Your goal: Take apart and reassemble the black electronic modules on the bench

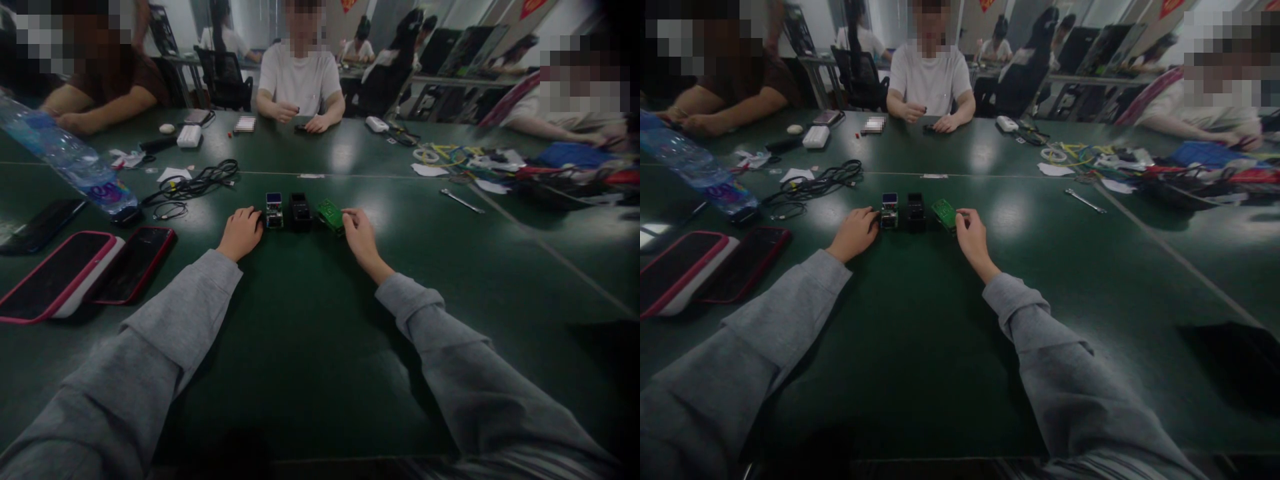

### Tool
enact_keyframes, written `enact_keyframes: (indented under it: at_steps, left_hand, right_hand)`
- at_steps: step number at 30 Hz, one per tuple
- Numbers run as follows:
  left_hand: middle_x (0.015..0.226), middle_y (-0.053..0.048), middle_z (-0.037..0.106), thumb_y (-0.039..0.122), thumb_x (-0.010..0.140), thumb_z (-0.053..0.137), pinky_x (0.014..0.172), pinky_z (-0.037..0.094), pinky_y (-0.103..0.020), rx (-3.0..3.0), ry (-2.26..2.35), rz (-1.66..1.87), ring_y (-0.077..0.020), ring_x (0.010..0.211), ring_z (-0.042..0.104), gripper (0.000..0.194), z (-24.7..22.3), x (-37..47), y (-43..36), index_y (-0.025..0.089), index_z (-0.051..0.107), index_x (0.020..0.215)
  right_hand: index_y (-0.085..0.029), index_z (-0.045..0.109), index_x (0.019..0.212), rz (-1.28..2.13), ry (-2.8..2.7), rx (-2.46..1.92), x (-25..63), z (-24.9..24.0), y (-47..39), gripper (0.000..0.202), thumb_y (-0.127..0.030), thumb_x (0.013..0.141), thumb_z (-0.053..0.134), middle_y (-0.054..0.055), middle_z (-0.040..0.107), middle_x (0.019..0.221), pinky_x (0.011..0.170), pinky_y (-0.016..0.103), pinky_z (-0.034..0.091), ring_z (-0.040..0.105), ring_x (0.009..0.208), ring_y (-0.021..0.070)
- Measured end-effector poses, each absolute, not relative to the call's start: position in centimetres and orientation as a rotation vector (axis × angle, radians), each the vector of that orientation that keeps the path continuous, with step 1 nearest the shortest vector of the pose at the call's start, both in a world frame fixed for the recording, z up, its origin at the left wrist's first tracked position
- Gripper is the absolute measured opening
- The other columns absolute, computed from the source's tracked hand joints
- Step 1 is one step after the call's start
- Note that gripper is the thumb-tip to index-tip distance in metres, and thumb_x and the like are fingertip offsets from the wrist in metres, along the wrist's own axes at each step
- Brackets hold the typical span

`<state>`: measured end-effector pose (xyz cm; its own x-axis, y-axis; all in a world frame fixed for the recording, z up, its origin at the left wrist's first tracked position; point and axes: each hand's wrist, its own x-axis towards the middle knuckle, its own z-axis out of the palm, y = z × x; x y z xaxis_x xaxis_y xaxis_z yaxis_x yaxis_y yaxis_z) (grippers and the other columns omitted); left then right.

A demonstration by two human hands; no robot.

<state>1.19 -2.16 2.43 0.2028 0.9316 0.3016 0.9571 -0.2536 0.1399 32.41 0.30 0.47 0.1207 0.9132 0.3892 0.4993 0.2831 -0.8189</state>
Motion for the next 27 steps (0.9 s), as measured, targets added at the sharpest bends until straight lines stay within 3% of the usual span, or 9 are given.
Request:
enact_keyframes:
  at_steps: [6,10,13,18,21,24,27]
  left_hand:
    - [0.145,-0.018,0.055,0.028,0.101,0.040,0.109,0.044,-0.051,-2.368,-1.857,-0.505,-0.0318,0.134,0.049,0.042,2.3,1.1,-2.1,0.012,0.058,0.136]
    - [0.145,-0.018,0.055,0.028,0.101,0.039,0.110,0.043,-0.052,-2.378,-1.864,-0.507,-0.0326,0.134,0.048,0.043,2.4,1.2,-2.1,0.010,0.058,0.136]
    - [0.145,-0.019,0.055,0.028,0.101,0.038,0.110,0.043,-0.052,-2.378,-1.862,-0.510,-0.0329,0.134,0.049,0.044,2.4,1.2,-2.2,0.009,0.058,0.136]
    - [0.144,-0.017,0.056,0.028,0.101,0.039,0.109,0.044,-0.052,-2.367,-1.857,-0.512,-0.0319,0.134,0.049,0.043,2.4,1.2,-2.2,0.012,0.058,0.136]
    - [0.145,-0.019,0.055,0.028,0.101,0.039,0.109,0.044,-0.052,-2.377,-1.863,-0.511,-0.0326,0.134,0.049,0.044,2.4,1.2,-2.2,0.010,0.057,0.136]
    - [0.145,-0.019,0.054,0.028,0.102,0.039,0.110,0.043,-0.050,-2.386,-1.865,-0.513,-0.0326,0.134,0.048,0.045,2.5,1.3,-2.3,0.008,0.057,0.137]
    - [0.146,-0.018,0.054,0.028,0.102,0.039,0.110,0.043,-0.049,-2.374,-1.877,-0.497,-0.0319,0.135,0.048,0.044,2.5,1.3,-2.3,0.010,0.057,0.137]
  right_hand:
    - [-0.021,0.063,0.104,0.320,-1.620,-1.381,32.6,0.3,0.8,0.039,-0.051,0.097,0.041,0.013,0.069,0.103,0.094,0.051,0.050,0.064,0.099,0.0296]
    - [-0.016,0.058,0.126,0.120,-1.720,-1.355,32.0,0.8,0.0,0.054,-0.059,0.097,0.045,0.019,0.062,0.120,0.102,0.057,0.046,0.058,0.114,0.0340]
    - [-0.015,0.049,0.140,0.112,-1.870,-1.338,31.4,0.9,-0.4,0.058,-0.050,0.094,0.055,0.020,0.056,0.132,0.106,0.059,0.045,0.054,0.123,0.0365]
    - [-0.015,0.049,0.143,0.169,-1.941,-1.368,31.1,1.9,-2.8,0.052,-0.029,0.093,0.050,0.019,0.058,0.130,0.103,0.058,0.049,0.057,0.121,0.0361]
    - [-0.017,0.047,0.146,0.251,-2.032,-1.330,32.1,3.0,-7.3,0.053,-0.032,0.095,0.050,0.017,0.058,0.131,0.102,0.055,0.050,0.059,0.119,0.0339]
    - [-0.026,0.044,0.150,0.357,-2.122,-1.327,35.8,3.4,-12.8,0.053,-0.037,0.098,0.050,0.012,0.060,0.131,0.100,0.052,0.052,0.061,0.115,0.0302]
    - [-0.025,0.052,0.145,0.264,-1.974,-1.544,42.6,3.1,-16.7,0.054,-0.046,0.096,0.054,0.013,0.064,0.128,0.094,0.051,0.053,0.065,0.108,0.0316]
